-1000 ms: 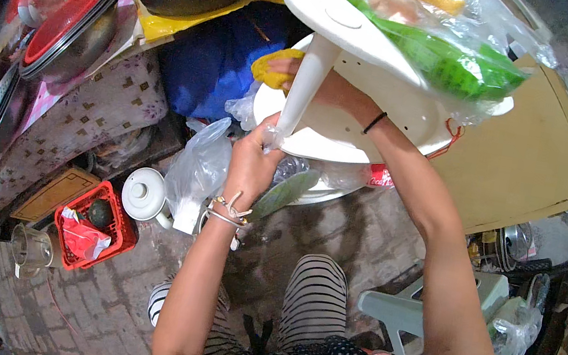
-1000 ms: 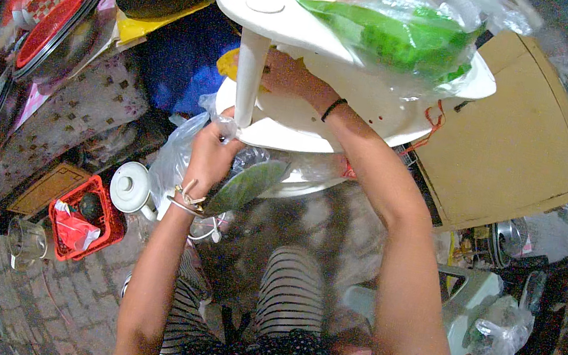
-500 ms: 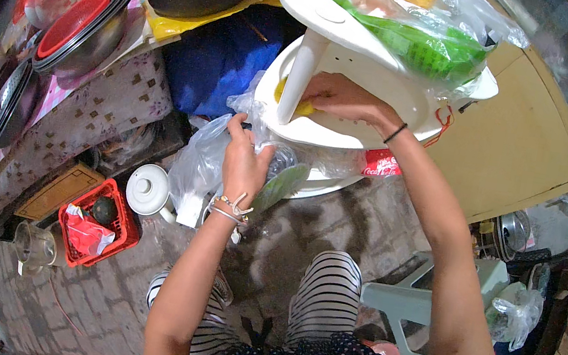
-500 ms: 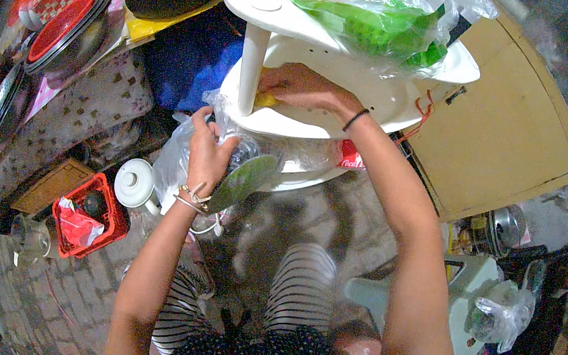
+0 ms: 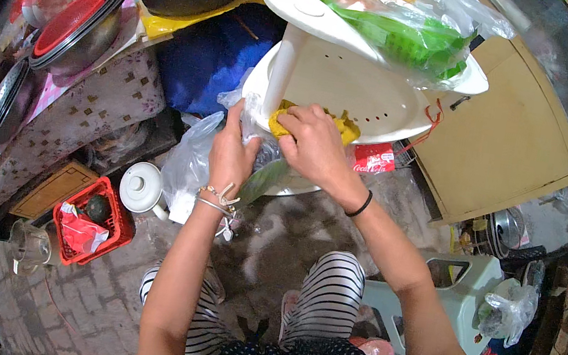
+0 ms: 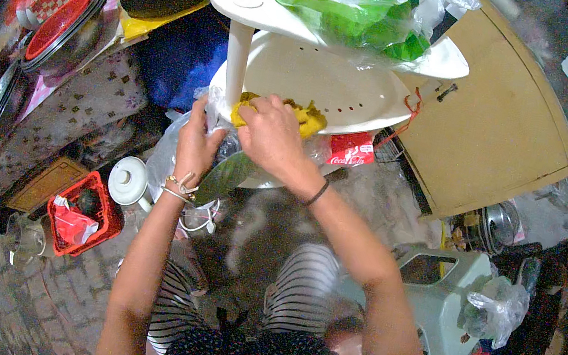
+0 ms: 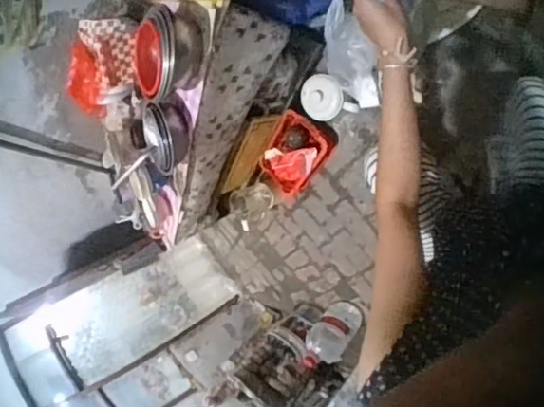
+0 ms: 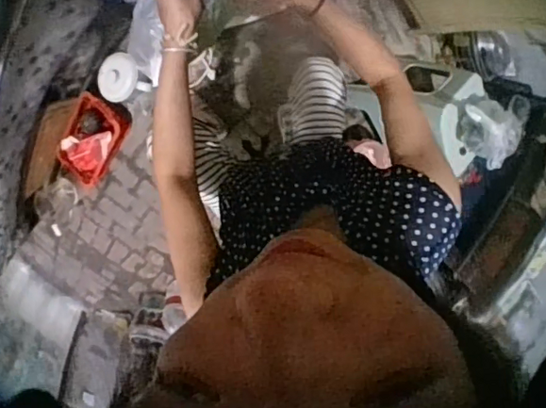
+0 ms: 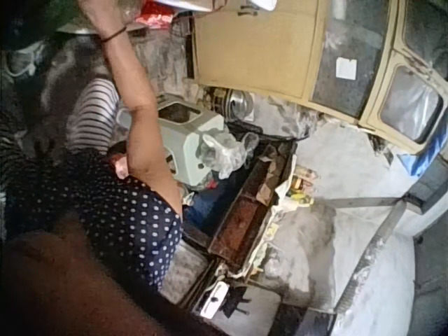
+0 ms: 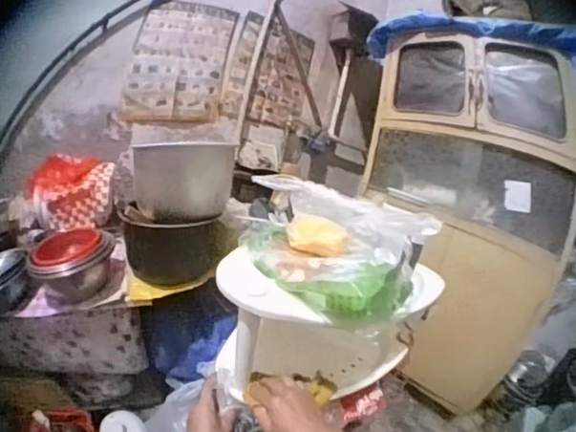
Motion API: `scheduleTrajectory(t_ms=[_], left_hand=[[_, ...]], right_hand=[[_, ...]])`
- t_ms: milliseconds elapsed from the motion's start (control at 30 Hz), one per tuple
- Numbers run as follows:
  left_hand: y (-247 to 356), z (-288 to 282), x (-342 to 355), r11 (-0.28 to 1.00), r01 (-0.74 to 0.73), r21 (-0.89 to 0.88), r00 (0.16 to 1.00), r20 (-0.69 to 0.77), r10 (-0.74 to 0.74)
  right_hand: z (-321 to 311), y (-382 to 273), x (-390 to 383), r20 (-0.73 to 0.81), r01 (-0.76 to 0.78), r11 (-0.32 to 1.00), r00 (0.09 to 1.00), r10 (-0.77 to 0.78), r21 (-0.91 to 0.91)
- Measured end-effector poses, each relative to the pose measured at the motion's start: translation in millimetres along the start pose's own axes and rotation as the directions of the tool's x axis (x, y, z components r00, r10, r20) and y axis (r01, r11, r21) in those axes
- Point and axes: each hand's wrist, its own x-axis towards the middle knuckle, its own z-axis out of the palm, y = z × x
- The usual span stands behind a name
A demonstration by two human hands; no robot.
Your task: The person wipes down the tiers of a white plastic corner shelf with a yellow cloth and sorts through items stored in plastic bags.
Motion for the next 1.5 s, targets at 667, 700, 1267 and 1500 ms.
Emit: scheduleTrajectory(t_ms=[667,700,1267,1500], left_hand=[[9.6,-5.3,-1.1,0.970,-0.056,0.236,0.998,0.025,0.052],[11.2,-5.1,-1.3,0.971,-0.061,0.229,0.998,0.032,0.055],[10.0,-11.9,-1.3,0.957,-0.038,0.289,0.997,0.080,0.016],[15.1,-13.2,1.0,0.962,-0.055,0.268,0.996,0.085,0.034]], right_hand=[[1.3,3.8,-15.2,-0.141,0.076,0.997,0.987,-0.072,0.021],[5.9,-1.2,-13.0,-0.130,0.072,0.997,0.989,-0.070,0.013],[9.6,-6.3,-8.8,-0.050,-0.021,0.999,0.998,0.023,0.043],[-10.8,30.4,-17.6,0.037,-0.117,0.988,0.992,0.121,-0.101]])
